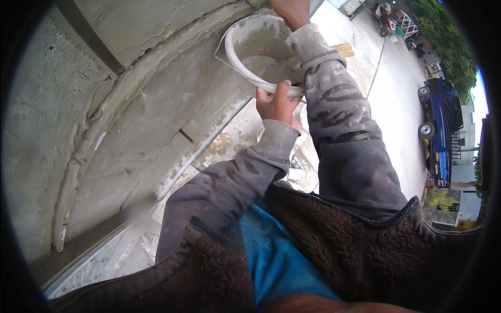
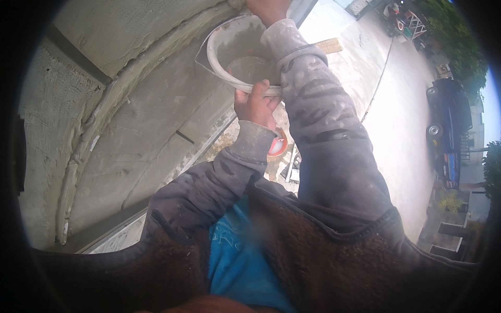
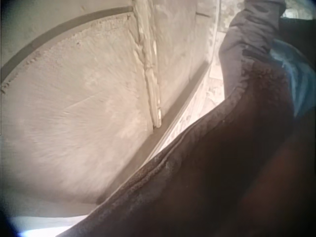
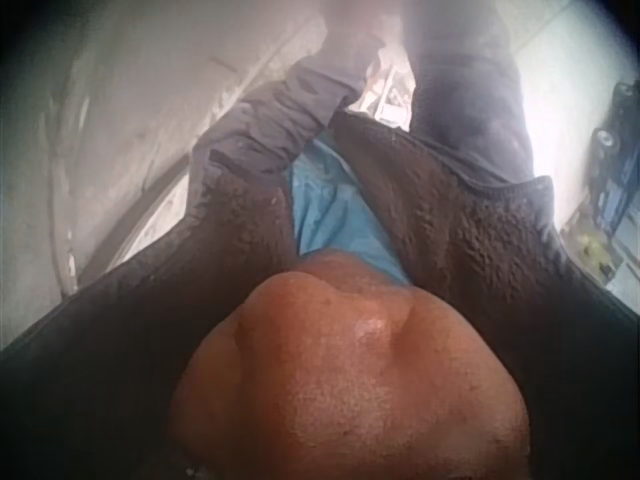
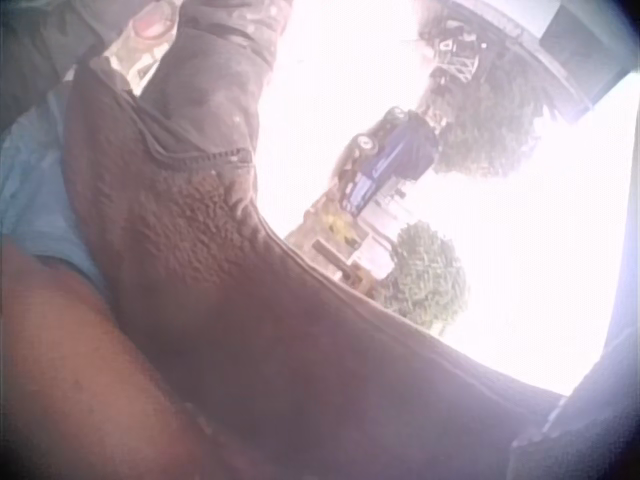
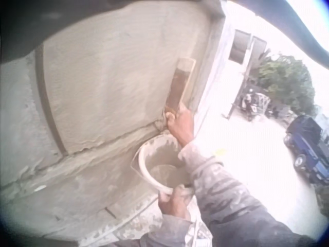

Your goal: The person scoops cement from a bucket using a trowel and applies it to a curved concrete ceiling. They smooth the surface with a flat tool and repeat the process across multiple sections.

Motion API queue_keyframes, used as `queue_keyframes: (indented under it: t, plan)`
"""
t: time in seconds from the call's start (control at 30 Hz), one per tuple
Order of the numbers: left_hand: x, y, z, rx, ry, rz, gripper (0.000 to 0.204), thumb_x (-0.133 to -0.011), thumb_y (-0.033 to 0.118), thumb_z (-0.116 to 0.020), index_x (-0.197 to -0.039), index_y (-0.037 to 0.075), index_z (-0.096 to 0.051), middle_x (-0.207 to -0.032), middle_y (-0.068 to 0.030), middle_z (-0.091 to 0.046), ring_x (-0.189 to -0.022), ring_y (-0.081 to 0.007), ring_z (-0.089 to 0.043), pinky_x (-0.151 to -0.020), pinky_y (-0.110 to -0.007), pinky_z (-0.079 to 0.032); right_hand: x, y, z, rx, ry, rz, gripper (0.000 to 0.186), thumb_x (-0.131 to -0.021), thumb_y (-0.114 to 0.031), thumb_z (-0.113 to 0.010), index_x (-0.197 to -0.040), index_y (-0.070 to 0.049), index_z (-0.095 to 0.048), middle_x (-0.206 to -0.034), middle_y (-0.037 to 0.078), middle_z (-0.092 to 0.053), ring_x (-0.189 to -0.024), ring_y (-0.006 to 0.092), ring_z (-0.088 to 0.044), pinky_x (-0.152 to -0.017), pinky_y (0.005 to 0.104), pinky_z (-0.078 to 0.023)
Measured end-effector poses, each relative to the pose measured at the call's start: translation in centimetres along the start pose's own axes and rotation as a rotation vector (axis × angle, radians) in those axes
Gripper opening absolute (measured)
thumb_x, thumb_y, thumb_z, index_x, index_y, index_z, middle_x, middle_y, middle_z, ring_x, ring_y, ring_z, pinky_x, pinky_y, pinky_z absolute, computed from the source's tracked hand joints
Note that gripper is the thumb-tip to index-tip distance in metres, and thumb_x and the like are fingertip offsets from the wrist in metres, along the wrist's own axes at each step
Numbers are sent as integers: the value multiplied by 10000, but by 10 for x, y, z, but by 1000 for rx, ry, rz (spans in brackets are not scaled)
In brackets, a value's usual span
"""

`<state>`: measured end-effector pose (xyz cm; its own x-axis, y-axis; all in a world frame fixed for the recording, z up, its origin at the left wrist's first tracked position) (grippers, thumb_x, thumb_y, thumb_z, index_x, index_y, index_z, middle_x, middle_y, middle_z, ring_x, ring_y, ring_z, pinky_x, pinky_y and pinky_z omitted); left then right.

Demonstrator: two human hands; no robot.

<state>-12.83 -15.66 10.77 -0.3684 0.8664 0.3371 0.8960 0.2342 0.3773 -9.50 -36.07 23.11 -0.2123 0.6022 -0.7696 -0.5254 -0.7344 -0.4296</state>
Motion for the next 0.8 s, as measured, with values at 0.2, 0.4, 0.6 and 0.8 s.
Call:
queue_keyframes:
  t: [0.2,0.4,0.6,0.8]
  plan:
    - [20,21,14,23,-18,-25,734,-879,28,-620,-1494,57,-223,-1273,-198,-462,-1138,-367,-585,-1006,-517,-521,14,-27,-2,-51,-4,0,377,-829,-127,-680,-1171,14,-611,-970,289,-689,-937,460,-667,-819,482,-533]
    - [34,36,31,27,-29,-16,665,-877,36,-614,-1453,49,-281,-1285,-199,-468,-1140,-366,-585,-1010,-517,-521,24,-58,0,57,-36,-96,386,-833,-134,-686,-1188,2,-617,-995,281,-691,-962,448,-668,-845,479,-529]
    - [49,51,47,27,-45,-12,630,-869,39,-622,-1425,44,-326,-1296,-203,-467,-1147,-364,-582,-1023,-524,-514,36,-72,-4,53,3,-4,368,-834,-144,-691,-1171,-12,-624,-967,270,-693,-945,452,-664,-833,490,-524]
    - [67,72,58,51,-39,-4,640,-850,32,-645,-1414,64,-345,-1318,-183,-462,-1201,-367,-547,-1047,-545,-481,49,-102,-4,59,-29,-67,354,-838,-159,-691,-1155,-15,-626,-961,271,-692,-947,448,-664,-828,493,-521]
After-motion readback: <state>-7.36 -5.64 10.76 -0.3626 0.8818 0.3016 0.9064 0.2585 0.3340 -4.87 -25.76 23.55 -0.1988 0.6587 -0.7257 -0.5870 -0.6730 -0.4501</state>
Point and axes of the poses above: each hand's wrist, its own x-axis away from the middle knuckle, its own z-axis out of the back of the hand, y = z × x, the point moved 3 cm from there along -x, towards the middle knuckle
